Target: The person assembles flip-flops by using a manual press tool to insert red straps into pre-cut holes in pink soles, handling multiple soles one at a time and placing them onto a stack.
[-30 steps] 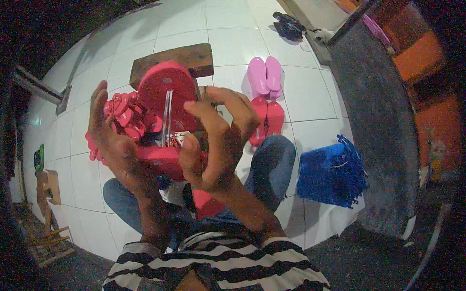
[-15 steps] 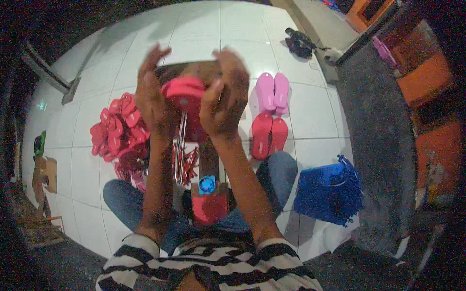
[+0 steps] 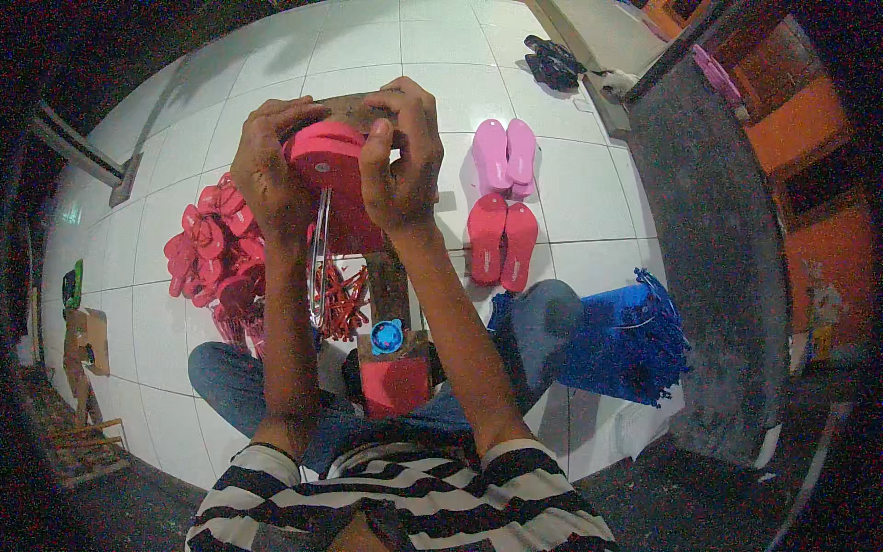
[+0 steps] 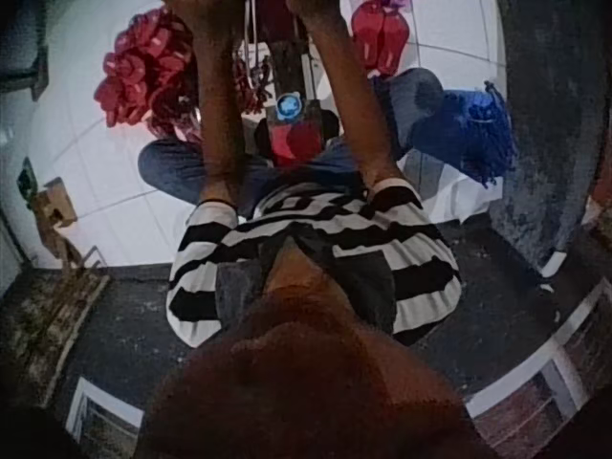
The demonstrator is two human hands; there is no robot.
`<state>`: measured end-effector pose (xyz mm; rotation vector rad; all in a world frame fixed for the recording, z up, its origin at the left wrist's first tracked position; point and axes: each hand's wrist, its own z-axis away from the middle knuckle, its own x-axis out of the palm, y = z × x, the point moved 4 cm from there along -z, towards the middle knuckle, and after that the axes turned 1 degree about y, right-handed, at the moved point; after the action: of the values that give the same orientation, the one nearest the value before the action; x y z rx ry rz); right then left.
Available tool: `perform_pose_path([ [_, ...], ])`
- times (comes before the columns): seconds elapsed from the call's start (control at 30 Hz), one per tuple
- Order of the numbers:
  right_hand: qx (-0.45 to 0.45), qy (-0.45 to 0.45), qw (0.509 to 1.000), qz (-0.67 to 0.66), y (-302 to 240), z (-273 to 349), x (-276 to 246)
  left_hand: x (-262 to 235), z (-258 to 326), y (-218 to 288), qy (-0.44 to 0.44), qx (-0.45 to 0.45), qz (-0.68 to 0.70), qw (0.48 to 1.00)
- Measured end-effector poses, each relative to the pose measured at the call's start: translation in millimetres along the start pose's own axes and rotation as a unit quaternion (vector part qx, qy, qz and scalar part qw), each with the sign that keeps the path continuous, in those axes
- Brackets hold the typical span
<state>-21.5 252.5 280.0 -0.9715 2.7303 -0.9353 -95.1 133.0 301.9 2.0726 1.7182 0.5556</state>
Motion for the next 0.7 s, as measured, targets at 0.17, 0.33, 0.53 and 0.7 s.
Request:
perform_pose_path([
  [0.17,-0.033,0.004,0.999,0.011,2.4,-1.7,-0.9,-1.9,-2.9,5.7,-0.01,-0.022,0.008,1.0],
  [0.33,-0.039,0.001,0.999,0.008,5.4,0.5,-1.1,-1.5,1.5,0.9,-0.003,-0.031,0.032,0.999],
  [0.53,-0.013,0.002,1.0,-0.018,5.0,1.3,-8.5,-1.4,24.7,-6.8,0.004,0.012,-0.003,1.0],
  [0.7,0.064,0.001,0.995,-0.073,11.2,18.0,-1.4,-15.3,121.3,-62.2,0.015,-0.141,-0.061,0.988],
])
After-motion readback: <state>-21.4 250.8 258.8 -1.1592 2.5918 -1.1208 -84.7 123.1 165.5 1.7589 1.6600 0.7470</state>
